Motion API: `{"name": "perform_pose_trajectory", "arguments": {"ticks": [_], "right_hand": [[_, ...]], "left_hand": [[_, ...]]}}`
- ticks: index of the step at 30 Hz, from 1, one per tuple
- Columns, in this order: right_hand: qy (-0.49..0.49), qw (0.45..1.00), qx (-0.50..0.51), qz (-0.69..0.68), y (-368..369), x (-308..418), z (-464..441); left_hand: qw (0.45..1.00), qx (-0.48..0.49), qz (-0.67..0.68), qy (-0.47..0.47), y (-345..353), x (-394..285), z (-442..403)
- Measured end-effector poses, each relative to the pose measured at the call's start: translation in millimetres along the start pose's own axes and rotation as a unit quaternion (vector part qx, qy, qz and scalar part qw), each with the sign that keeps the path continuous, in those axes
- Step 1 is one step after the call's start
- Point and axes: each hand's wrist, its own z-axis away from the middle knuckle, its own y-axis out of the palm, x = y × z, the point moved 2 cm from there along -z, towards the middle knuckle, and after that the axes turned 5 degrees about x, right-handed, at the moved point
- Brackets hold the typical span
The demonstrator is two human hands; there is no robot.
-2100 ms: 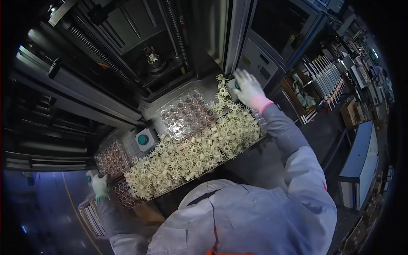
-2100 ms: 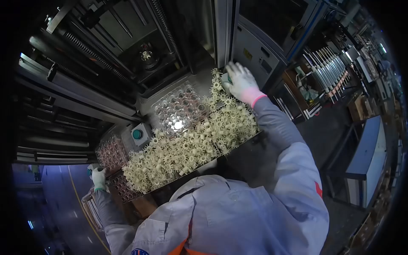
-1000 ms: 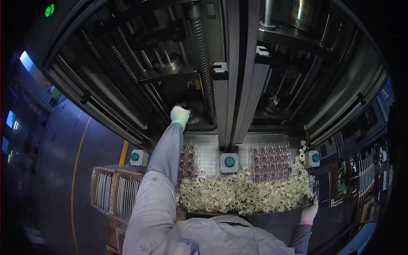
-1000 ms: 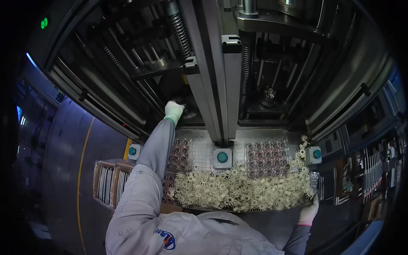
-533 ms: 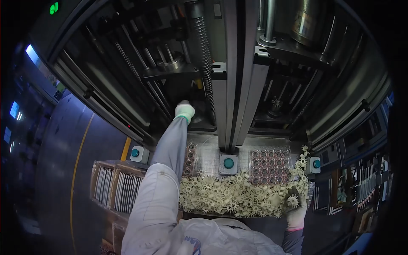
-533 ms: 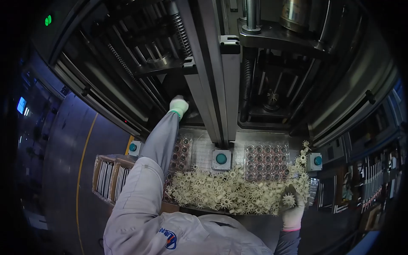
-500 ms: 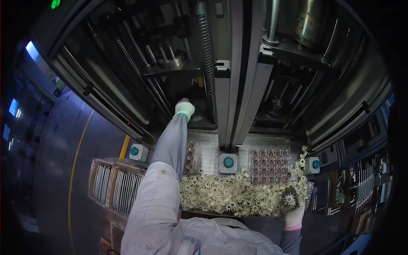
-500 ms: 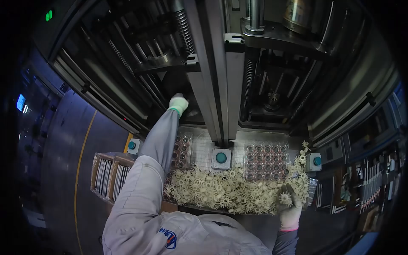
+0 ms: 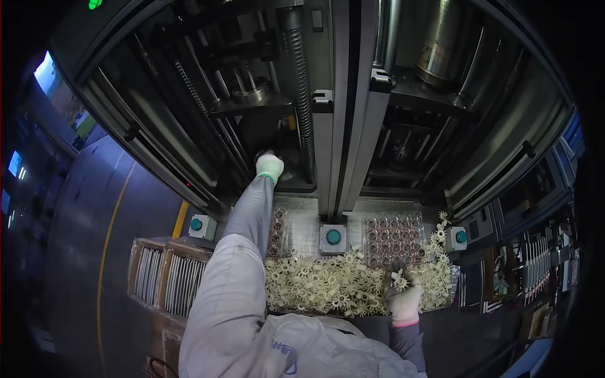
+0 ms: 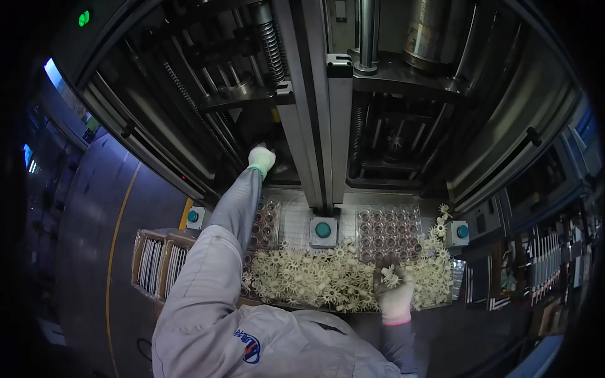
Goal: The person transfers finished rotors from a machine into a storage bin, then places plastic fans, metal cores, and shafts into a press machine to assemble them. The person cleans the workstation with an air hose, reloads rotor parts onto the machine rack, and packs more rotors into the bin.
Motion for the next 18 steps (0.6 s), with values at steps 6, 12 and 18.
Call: {"name": "perform_pose_trajectory", "arguments": {"ticks": [6,12,18], "right_hand": [[-0.003,0.986,-0.014,0.164,-43.9,0.5,11.2],[-0.007,0.981,-0.013,0.196,-52.8,4.4,11.6],[-0.028,0.972,-0.004,0.232,-53.3,8.6,14.5]], "left_hand": [[0.935,-0.037,0.337,-0.103,7.5,31.7,31.6],[0.993,-0.008,0.114,0.041,74.9,52.0,-31.5],[0.970,0.000,0.237,-0.048,1.5,27.6,36.0]]}}
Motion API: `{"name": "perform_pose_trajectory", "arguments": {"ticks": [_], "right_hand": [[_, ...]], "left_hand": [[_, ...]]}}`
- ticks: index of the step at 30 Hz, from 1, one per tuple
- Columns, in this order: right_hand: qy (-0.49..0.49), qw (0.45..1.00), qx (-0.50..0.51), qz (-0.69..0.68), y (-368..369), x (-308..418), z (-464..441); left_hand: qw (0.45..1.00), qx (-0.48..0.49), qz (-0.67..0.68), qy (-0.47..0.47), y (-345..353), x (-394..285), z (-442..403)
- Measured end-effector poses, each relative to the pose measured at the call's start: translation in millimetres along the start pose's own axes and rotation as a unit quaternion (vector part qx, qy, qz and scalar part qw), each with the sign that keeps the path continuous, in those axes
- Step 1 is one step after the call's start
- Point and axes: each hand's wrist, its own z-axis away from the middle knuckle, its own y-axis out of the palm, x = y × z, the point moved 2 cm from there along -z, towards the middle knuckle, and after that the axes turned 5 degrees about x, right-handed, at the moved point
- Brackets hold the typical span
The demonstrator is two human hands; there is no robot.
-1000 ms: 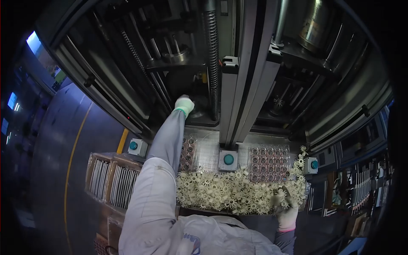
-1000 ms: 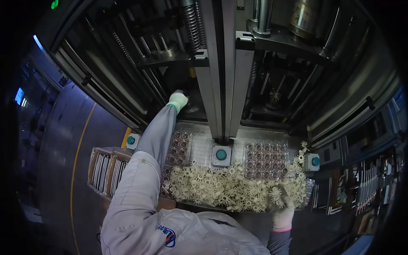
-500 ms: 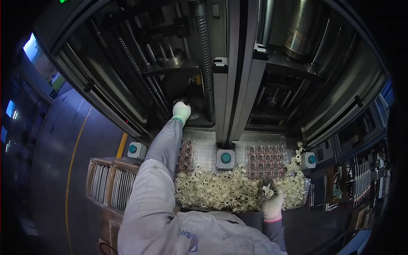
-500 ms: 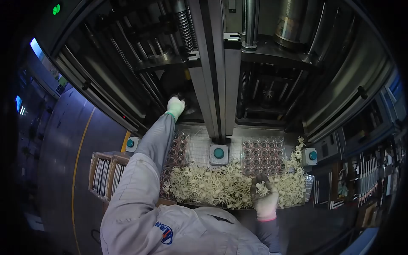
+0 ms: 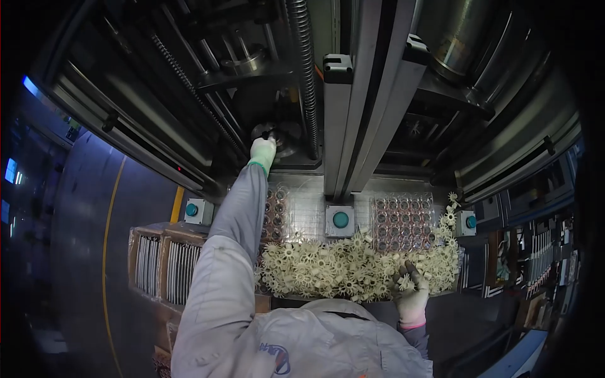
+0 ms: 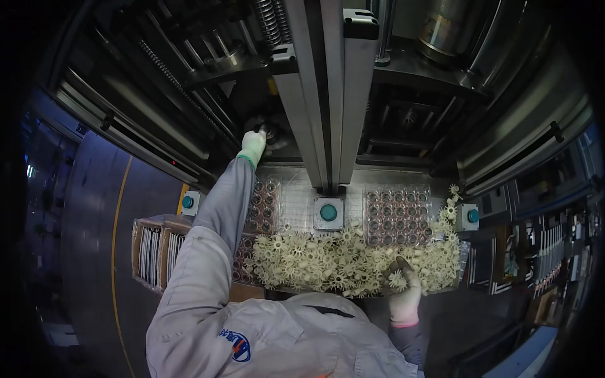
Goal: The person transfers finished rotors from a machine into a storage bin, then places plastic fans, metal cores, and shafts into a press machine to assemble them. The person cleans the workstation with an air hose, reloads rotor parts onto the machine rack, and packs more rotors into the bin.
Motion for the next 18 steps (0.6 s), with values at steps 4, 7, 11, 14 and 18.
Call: {"name": "perform_pose_trajectory", "arguments": {"ticks": [4,7,11,14,18], "right_hand": [[0.032,0.998,-0.009,-0.044,-13.5,6.3,-0.4],[0.011,1.000,-0.017,-0.015,19.1,11.6,4.0],[-0.022,0.993,0.097,0.058,49.0,14.7,10.7],[0.010,0.988,0.110,0.109,44.5,11.4,8.7],[0.022,0.987,0.044,0.155,44.9,2.1,9.9]], "left_hand": [[0.943,0.088,0.321,-0.027,-2.8,-0.2,18.5],[0.979,0.042,0.194,-0.046,38.8,34.3,-36.5],[0.972,0.026,0.231,-0.035,39.1,42.1,-36.8],[0.948,0.076,0.307,0.015,38.5,48.3,-32.6],[0.997,-0.011,0.078,-0.019,4.5,-3.4,-5.9]]}}
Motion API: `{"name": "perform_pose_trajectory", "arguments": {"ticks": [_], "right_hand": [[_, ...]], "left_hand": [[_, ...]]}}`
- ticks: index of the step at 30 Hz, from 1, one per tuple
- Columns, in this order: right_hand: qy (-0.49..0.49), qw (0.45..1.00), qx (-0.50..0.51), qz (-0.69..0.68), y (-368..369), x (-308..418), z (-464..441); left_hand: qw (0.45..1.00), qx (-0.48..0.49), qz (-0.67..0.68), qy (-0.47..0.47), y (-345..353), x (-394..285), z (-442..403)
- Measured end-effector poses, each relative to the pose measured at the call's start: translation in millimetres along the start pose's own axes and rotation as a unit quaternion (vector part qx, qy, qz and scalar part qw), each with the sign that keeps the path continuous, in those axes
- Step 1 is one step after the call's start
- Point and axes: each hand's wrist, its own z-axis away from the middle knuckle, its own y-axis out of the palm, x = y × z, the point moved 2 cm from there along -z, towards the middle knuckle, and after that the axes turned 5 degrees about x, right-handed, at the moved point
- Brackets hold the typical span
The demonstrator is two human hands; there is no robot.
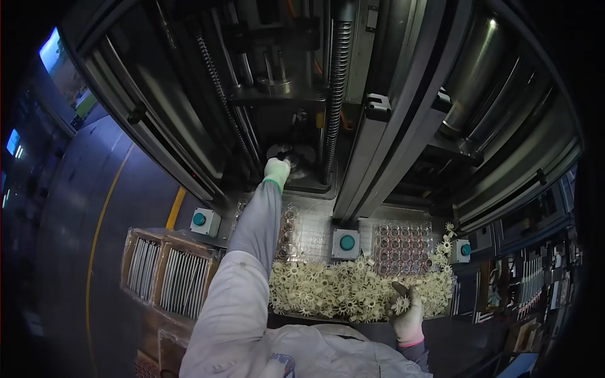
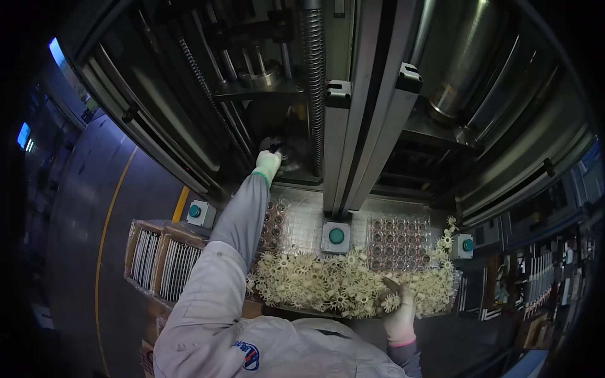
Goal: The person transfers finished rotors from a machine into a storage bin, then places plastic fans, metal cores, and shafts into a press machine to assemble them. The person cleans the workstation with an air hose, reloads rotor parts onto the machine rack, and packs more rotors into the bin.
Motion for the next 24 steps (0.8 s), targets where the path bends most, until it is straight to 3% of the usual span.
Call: {"name": "perform_pose_trajectory", "arguments": {"ticks": [2,4,5,7,9,11,12,14,16,18,19,21,23,24], "right_hand": [[0.002,0.999,-0.015,0.037,1.4,-1.1,6.8],[-0.013,0.999,0.005,0.050,9.1,0.9,9.7],[-0.024,0.998,0.019,0.054,11.6,1.7,11.8],[-0.030,0.999,0.015,0.036,15.2,4.8,10.1],[-0.030,0.999,0.005,0.010,12.2,3.2,5.5],[-0.012,0.998,0.051,0.025,6.5,1.7,-4.3],[-0.005,1.000,0.020,0.022,31.3,5.9,5.0],[0.024,0.998,0.051,0.027,40.0,-4.3,-9.1],[0.031,0.995,0.072,0.064,70.6,-9.2,-12.9],[0.064,0.986,0.139,0.062,84.5,-21.8,-29.9],[0.060,0.981,0.161,0.089,102.2,-22.6,-30.3],[0.068,0.971,0.182,0.137,132.1,-28.5,-31.0],[0.080,0.964,0.201,0.153,153.1,-36.9,-34.2],[0.085,0.961,0.217,0.150,159.2,-40.3,-33.4]], "left_hand": [[0.997,0.016,-0.051,-0.054,-1.7,-2.0,6.7],[0.999,-0.004,-0.048,-0.024,-1.6,14.4,5.1],[0.993,0.038,0.114,0.002,-2.6,28.7,11.7],[0.982,-0.001,0.166,0.088,-43.0,36.2,61.1],[0.967,-0.168,-0.006,0.190,-123.2,35.2,155.4],[0.957,-0.188,-0.200,0.096,-164.3,91.6,186.8],[0.937,-0.139,-0.315,0.054,-185.5,110.1,201.2],[0.917,-0.064,-0.393,-0.001,-188.6,182.7,200.8],[0.905,-0.045,-0.422,0.035,-196.9,186.0,199.4],[0.937,-0.213,-0.231,0.151,-197.8,160.4,217.4],[0.951,-0.195,-0.158,0.183,-192.1,123.8,243.8],[0.964,-0.052,-0.033,0.257,-160.6,69.6,303.7],[0.937,0.059,0.008,0.345,-128.5,23.1,355.9],[0.927,0.070,-0.008,0.369,-112.1,13.5,372.5]]}}
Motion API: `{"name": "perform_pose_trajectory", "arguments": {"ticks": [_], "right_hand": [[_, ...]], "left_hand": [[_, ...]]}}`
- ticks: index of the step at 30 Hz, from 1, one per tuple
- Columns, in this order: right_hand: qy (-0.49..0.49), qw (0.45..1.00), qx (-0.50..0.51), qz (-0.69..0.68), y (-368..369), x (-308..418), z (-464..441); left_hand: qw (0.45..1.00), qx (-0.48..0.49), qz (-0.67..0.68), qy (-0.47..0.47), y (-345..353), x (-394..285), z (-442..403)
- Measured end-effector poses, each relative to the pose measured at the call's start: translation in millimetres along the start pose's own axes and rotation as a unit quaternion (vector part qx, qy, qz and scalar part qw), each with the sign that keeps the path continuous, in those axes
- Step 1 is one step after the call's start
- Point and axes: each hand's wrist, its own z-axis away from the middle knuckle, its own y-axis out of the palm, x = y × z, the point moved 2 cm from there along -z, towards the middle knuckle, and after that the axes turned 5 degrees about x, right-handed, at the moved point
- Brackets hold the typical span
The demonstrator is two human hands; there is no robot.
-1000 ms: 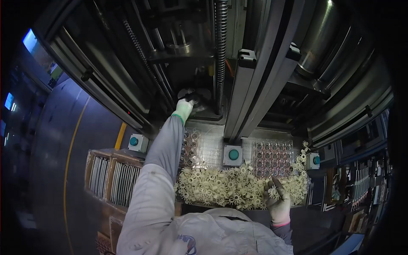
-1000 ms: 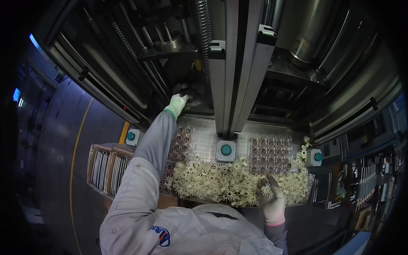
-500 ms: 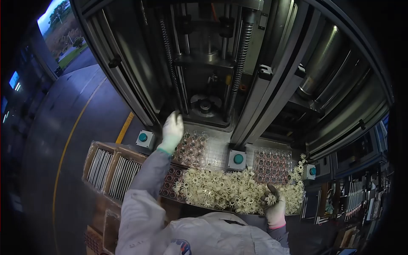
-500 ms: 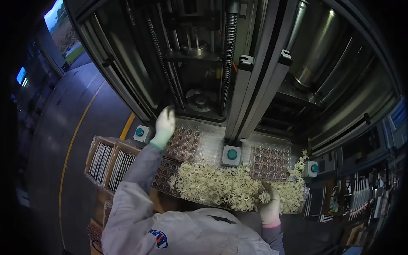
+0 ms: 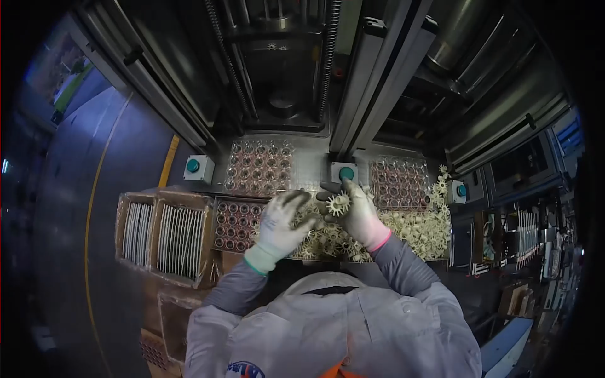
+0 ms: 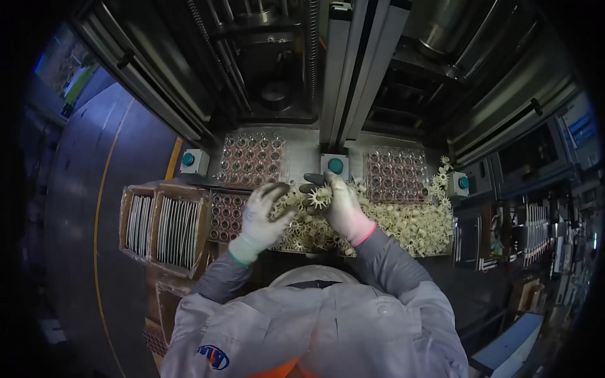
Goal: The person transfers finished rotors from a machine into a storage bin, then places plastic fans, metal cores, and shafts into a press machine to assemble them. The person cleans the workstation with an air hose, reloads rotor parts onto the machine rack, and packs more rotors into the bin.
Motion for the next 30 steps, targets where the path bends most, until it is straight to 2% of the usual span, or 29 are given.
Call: {"name": "perform_pose_trajectory", "arguments": {"ticks": [1,2,5,7,8,10,12,13,14,15,16,17,19,20,22,23,24,26,27,28,29,30], "right_hand": [[0.000,1.000,-0.012,0.012,-9.3,-11.8,-9.7],[-0.021,0.998,0.000,0.067,-15.9,-20.5,-16.6],[0.018,0.996,0.014,0.088,-12.7,-27.7,-4.9],[-0.009,0.978,0.089,0.188,-17.0,-25.8,3.5],[-0.099,0.957,0.079,0.259,-25.5,-33.6,7.9],[-0.173,0.922,0.112,0.328,-17.4,-18.2,17.8],[-0.129,0.916,0.074,0.372,-16.6,-12.9,26.8],[-0.102,0.908,0.046,0.403,-21.0,-17.5,26.9],[-0.129,0.910,0.055,0.390,-28.9,-26.4,21.1],[-0.075,0.932,0.083,0.344,-13.0,-20.2,33.4],[-0.075,0.940,0.095,0.320,-11.2,-28.6,29.8],[-0.079,0.949,0.107,0.285,-11.6,-39.6,26.1],[-0.021,0.961,0.144,0.237,-11.1,-53.0,15.2],[-0.003,0.961,0.148,0.234,-1.1,-55.2,19.8],[0.015,0.964,0.159,0.214,21.1,-59.0,20.1],[0.028,0.968,0.164,0.188,28.3,-61.7,17.5],[0.094,0.984,0.122,0.089,12.6,-76.0,0.8],[0.104,0.989,0.102,-0.002,19.7,-76.3,-8.2],[0.097,0.986,0.136,-0.004,19.3,-74.6,-14.9],[0.109,0.984,0.138,-0.034,12.0,-82.3,-25.2],[0.109,0.983,0.131,-0.068,0.7,-83.7,-34.3],[0.090,0.988,0.101,-0.070,13.6,-76.8,-34.4]], "left_hand": [[1.000,0.013,-0.016,0.023,13.6,-15.0,1.6],[1.000,0.028,-0.001,-0.011,18.8,-30.4,-3.4],[0.995,0.050,0.028,-0.080,29.8,-34.2,-5.9],[0.996,0.054,0.025,-0.069,30.1,-36.3,-4.2],[0.989,0.073,0.084,-0.093,31.3,-37.0,-4.5],[0.957,0.084,0.182,-0.210,26.3,-53.4,0.6],[0.963,-0.060,0.200,-0.169,43.0,-48.2,17.0],[0.962,-0.084,0.169,-0.199,60.6,-39.1,25.6],[0.951,-0.086,0.213,-0.206,57.3,-44.0,31.4],[0.945,-0.091,0.215,-0.227,51.2,-51.1,36.8],[0.946,-0.124,0.202,-0.220,52.6,-50.6,42.4],[0.941,-0.138,0.168,-0.260,60.0,-45.7,50.6],[0.924,-0.104,0.212,-0.302,39.7,-53.7,60.3],[0.922,-0.100,0.234,-0.290,32.2,-51.0,67.5],[0.917,-0.126,0.212,-0.313,10.8,-54.2,88.8],[0.930,-0.171,0.116,-0.305,8.7,-44.3,108.2],[0.921,-0.205,0.062,-0.324,-3.1,-34.2,137.7],[0.881,-0.294,-0.033,-0.369,-58.2,-28.5,204.4],[0.841,-0.295,-0.122,-0.438,-85.3,-17.3,246.0],[0.776,-0.332,-0.326,-0.427,-88.7,12.7,302.9],[0.698,-0.317,-0.440,-0.468,-97.7,31.7,354.8],[0.651,-0.235,-0.444,-0.569,-106.6,40.8,392.9]]}}
